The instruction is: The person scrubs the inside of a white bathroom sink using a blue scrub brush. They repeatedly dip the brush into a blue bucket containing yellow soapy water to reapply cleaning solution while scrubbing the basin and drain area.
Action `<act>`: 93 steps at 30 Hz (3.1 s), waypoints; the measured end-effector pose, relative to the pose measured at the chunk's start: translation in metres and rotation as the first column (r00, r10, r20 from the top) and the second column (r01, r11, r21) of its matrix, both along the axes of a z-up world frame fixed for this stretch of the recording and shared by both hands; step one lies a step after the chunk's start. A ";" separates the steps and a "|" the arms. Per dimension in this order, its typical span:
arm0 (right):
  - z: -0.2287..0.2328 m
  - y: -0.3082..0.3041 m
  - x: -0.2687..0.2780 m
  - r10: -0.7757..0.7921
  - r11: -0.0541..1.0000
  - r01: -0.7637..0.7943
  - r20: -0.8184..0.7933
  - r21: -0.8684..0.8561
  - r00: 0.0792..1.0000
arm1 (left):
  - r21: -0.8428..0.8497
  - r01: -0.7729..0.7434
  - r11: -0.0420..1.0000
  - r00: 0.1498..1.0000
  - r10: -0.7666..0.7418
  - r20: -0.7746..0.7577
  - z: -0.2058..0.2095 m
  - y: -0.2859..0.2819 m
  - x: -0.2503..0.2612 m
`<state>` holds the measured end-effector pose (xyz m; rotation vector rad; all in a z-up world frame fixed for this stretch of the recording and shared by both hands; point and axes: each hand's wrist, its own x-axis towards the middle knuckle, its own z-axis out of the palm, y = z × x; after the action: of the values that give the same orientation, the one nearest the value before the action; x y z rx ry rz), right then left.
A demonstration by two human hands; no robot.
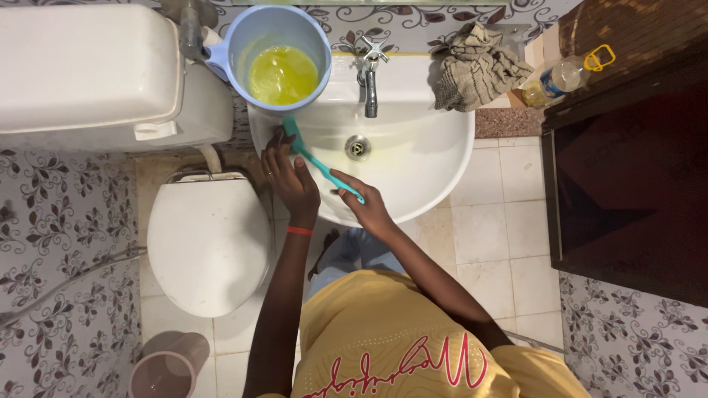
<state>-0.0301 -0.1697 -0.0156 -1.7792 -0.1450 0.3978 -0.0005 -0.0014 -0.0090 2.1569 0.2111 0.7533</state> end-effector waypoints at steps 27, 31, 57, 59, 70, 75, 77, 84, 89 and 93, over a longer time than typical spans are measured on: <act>0.017 -0.075 -0.014 0.138 0.625 0.327 0.512 -0.709 0.848 | 0.046 0.039 0.998 0.998 -0.037 -0.051 0.006 -0.002 0.003; 0.012 -0.087 -0.017 0.041 0.632 0.380 0.519 -0.676 0.854 | 0.220 0.056 0.974 0.993 -0.031 -0.116 0.006 -0.004 0.004; 0.004 -0.088 -0.024 -0.144 0.956 0.184 -0.181 0.228 0.973 | 0.163 0.061 0.985 0.984 -0.032 -0.173 -0.001 -0.005 0.005; 0.016 -0.100 -0.019 -0.204 0.979 0.205 0.046 -0.018 0.978 | 0.148 0.064 0.987 0.987 -0.041 -0.154 -0.001 -0.003 0.003; 0.022 -0.089 -0.033 -0.092 0.967 0.134 0.191 -0.216 0.977 | 0.088 0.047 0.995 0.998 -0.042 -0.051 0.003 -0.002 0.003; 0.013 -0.093 -0.023 -0.150 0.927 0.229 -0.266 0.298 0.952 | 0.052 0.056 0.997 0.997 -0.053 -0.049 0.002 -0.002 0.002; 0.023 -0.102 -0.016 -0.181 0.984 0.179 -0.121 -0.022 0.976 | 0.066 0.049 0.997 0.997 -0.046 -0.055 0.003 -0.001 0.002; 0.029 -0.098 -0.021 -0.228 0.727 0.393 0.342 -0.563 0.912 | 0.054 0.043 0.998 0.999 -0.041 -0.035 0.004 -0.002 0.003; -0.008 -0.060 -0.032 -0.111 0.990 0.116 -0.061 0.075 0.992 | 0.034 0.032 0.999 0.999 -0.031 -0.025 0.007 -0.003 0.002; -0.011 -0.061 -0.030 -0.034 0.937 0.079 -0.136 0.340 0.990 | 0.029 0.036 0.999 0.999 -0.035 -0.025 0.009 -0.003 0.002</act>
<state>-0.0605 -0.2311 -0.0267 -1.4038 -0.0672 0.4159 0.0012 -0.0049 0.0002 2.1933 0.1750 0.7144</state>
